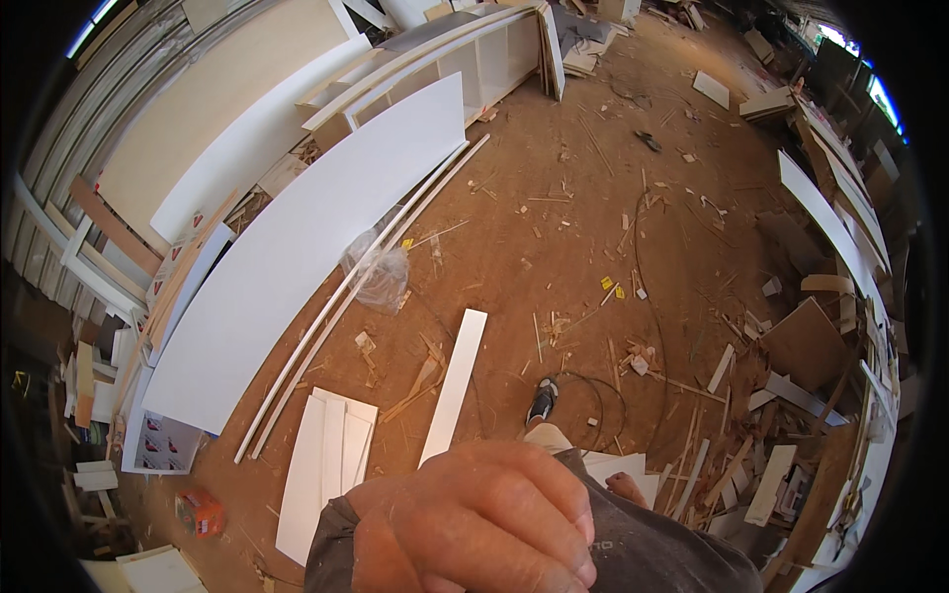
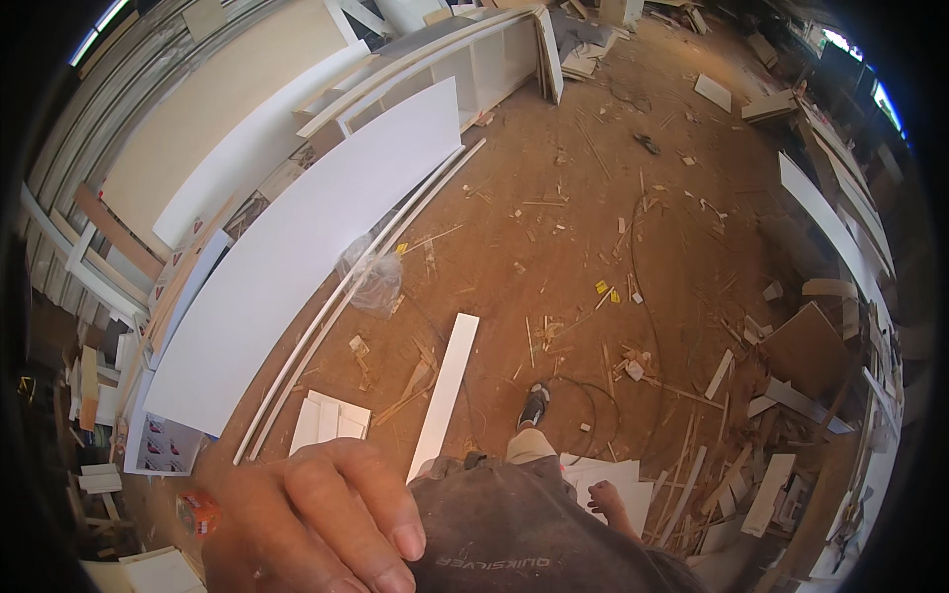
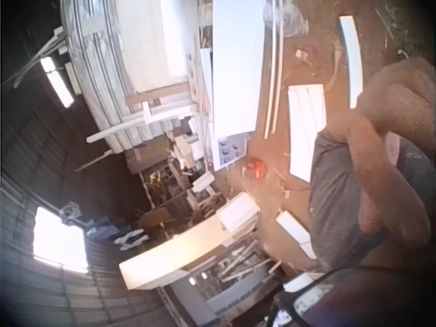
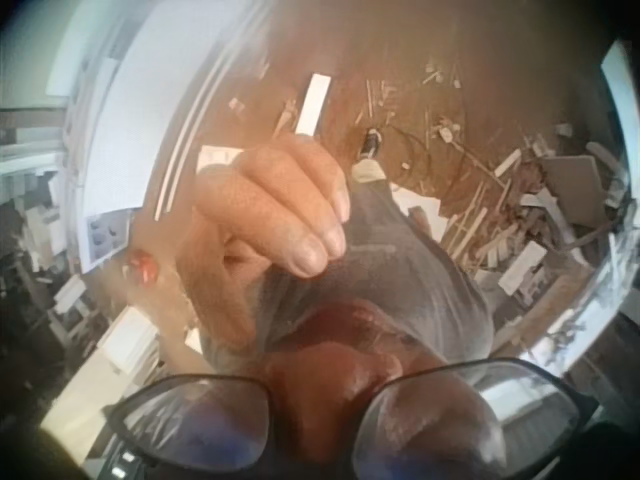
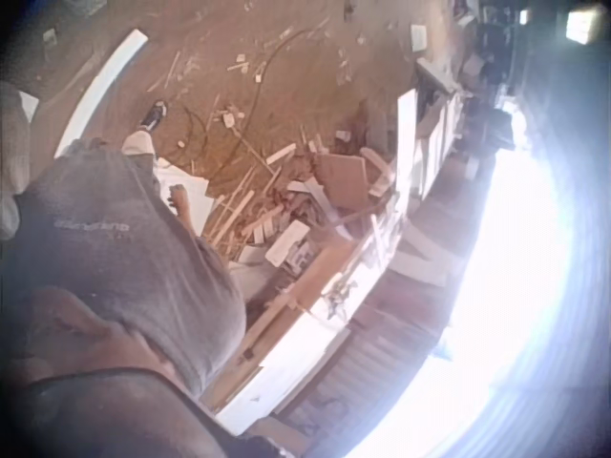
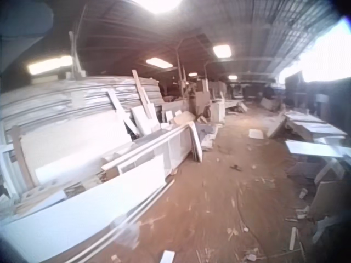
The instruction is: The person uses a table saw to cut a white board, then picks up and moves several cut wood strips around the workshop floor.
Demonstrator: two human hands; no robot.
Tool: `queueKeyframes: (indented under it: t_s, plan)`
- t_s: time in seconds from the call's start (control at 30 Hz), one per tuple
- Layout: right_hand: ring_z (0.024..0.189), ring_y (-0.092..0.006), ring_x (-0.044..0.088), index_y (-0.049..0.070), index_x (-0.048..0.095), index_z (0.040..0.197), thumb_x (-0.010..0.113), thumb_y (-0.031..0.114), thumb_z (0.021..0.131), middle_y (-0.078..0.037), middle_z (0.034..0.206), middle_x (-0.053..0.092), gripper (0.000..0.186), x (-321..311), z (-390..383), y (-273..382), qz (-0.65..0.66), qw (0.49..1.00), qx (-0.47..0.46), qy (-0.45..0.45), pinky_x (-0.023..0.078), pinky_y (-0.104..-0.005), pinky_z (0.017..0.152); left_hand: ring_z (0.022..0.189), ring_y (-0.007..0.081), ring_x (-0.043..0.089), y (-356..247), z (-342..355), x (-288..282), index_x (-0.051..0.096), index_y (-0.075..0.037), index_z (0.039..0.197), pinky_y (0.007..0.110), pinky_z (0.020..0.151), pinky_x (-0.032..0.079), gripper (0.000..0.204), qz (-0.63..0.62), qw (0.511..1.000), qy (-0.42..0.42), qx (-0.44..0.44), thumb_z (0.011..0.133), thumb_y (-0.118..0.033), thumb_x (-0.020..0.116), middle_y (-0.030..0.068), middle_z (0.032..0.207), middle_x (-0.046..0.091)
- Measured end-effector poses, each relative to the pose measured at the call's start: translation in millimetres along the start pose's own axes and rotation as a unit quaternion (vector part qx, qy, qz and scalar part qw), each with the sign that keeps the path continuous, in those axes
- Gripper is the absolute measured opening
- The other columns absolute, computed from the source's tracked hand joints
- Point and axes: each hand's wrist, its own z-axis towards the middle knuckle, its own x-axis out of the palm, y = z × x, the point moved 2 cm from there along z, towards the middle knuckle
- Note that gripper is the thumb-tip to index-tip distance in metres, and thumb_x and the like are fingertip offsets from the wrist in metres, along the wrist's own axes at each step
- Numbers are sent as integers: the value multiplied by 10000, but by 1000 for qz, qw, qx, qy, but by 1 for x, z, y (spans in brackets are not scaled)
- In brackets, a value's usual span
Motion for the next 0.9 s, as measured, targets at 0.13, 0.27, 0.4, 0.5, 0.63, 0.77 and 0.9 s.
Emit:
queueKeyframes:
  t_s: [0.13,0.27,0.4,0.5,0.63,0.77,0.9]
  plan:
    - [729,-253,657,22,536,1098,594,217,858,-132,886,611,314,-114,84,103,141,989,-21,-46,553,-393,591,765,215,558,106,69,-44,704,-262,1019,322,653,478,214,99,993,-20,61,911,-417,602,114,967,589]
    - [715,-180,620,45,535,1159,574,212,903,-74,891,591,308,-230,112,275,188,957,-181,-129,530,-335,583,737,215,525,201,117,-100,729,-236,989,313,626,446,260,-22,996,28,85,933,-437,573,102,960,588]
    - [743,-172,626,15,539,1165,562,191,907,-84,896,616,313,-249,121,406,237,934,-252,-92,524,-307,623,778,217,521,275,139,-140,728,-227,1034,311,615,433,306,-137,984,-66,90,957,-450,532,105,951,599]
    - [680,-156,622,14,581,1101,567,192,890,-66,839,614,276,-258,169,442,189,957,-205,-85,496,-292,531,823,224,532,325,171,-193,682,-243,1151,296,623,455,315,-219,964,-100,113,972,-437,510,139,971,627]
    - [648,-161,622,17,578,1061,571,204,886,-67,746,602,257,-250,221,487,77,986,-136,-57,496,-297,518,861,245,559,394,210,-256,554,-223,1323,268,660,524,384,-241,929,-168,224,984,-395,502,196,1044,646]
    - [626,-177,624,24,576,1019,563,194,863,-82,764,608,232,-273,298,546,16,998,-63,-22,503,-309,515,849,251,587,441,271,-378,599,-182,1274,265,662,552,355,-320,911,-81,248,983,-368,515,192,1006,650]
    - [615,-189,628,24,567,1001,552,190,845,-85,769,602,228,-308,329,677,68,994,-67,-45,508,-318,511,803,250,607,499,309,-486,694,-124,1067,286,673,551,292,-363,894,-56,256,966,-358,551,154,896,643]
